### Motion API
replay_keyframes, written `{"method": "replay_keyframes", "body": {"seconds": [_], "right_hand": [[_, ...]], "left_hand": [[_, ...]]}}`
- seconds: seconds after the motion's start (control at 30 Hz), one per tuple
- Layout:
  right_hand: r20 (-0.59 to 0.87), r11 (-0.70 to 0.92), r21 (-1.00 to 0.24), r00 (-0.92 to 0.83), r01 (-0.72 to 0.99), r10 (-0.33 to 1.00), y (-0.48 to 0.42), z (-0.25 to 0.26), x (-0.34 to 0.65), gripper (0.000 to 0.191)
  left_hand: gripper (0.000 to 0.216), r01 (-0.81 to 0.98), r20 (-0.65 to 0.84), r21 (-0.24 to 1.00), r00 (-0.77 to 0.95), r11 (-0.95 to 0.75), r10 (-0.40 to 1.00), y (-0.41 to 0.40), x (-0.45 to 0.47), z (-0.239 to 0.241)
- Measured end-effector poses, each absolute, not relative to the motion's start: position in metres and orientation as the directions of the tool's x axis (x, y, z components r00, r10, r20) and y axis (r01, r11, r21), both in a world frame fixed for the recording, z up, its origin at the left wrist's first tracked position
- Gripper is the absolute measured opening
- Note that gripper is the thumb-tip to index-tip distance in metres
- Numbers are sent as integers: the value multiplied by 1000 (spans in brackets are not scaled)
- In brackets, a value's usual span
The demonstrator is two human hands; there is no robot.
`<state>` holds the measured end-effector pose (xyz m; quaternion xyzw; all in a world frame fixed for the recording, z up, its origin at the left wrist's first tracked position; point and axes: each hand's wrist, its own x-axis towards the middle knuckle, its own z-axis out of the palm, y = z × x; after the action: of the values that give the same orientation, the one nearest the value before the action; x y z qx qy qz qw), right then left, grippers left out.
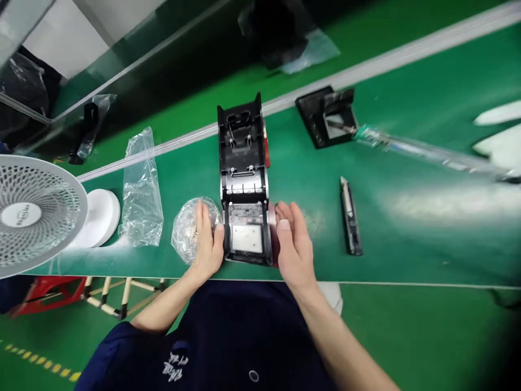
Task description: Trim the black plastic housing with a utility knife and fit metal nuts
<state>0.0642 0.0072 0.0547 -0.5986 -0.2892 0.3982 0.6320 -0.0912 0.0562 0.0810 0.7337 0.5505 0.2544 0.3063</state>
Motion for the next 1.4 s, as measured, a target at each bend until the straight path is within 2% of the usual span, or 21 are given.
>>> {"method": "replay_keyframes", "body": {"seconds": [0.1,0.27,0.53,0.7,0.77,0.83,0.9,0.93,1.0,1.1,1.2,1.3,1.4], "right_hand": [[-210,-16,-935,516,-354,830,11,53,62,85],[-276,-25,-881,470,-472,839,25,63,63,93],[-263,-43,-897,454,-440,851,38,67,60,91],[-212,-59,-943,454,-328,865,25,74,75,79],[-150,-40,-976,523,-216,839,12,82,94,69],[-61,-17,-997,631,-75,774,-4,90,119,59],[52,-30,-995,731,99,681,-18,96,145,52],[109,-49,-982,762,181,639,-24,97,157,51],[177,-74,-961,797,267,578,-32,97,173,51],[153,-77,-971,832,228,533,-36,91,180,53],[143,-81,-973,839,216,526,-37,84,178,52],[132,-68,-976,804,209,580,-35,77,186,48],[70,-65,-982,656,179,751,-23,68,212,47]], "left_hand": [[67,613,46,758,290,-223,956,47,-83,75],[65,589,75,781,241,-207,968,41,-80,66],[67,565,120,794,215,-224,969,47,-79,64],[67,563,141,779,270,-275,953,47,-89,70],[67,562,255,731,301,-387,919,41,-98,76],[72,566,431,605,357,-559,828,33,-109,81],[79,601,510,430,453,-673,731,26,-123,85],[80,632,484,353,508,-690,712,24,-131,85],[76,698,344,252,583,-670,737,23,-144,83],[60,754,185,193,601,-628,778,32,-158,75],[54,751,175,153,619,-642,766,48,-165,67],[53,763,175,140,609,-632,774,72,-167,62],[57,786,157,197,565,-586,810,102,-167,61]]}}
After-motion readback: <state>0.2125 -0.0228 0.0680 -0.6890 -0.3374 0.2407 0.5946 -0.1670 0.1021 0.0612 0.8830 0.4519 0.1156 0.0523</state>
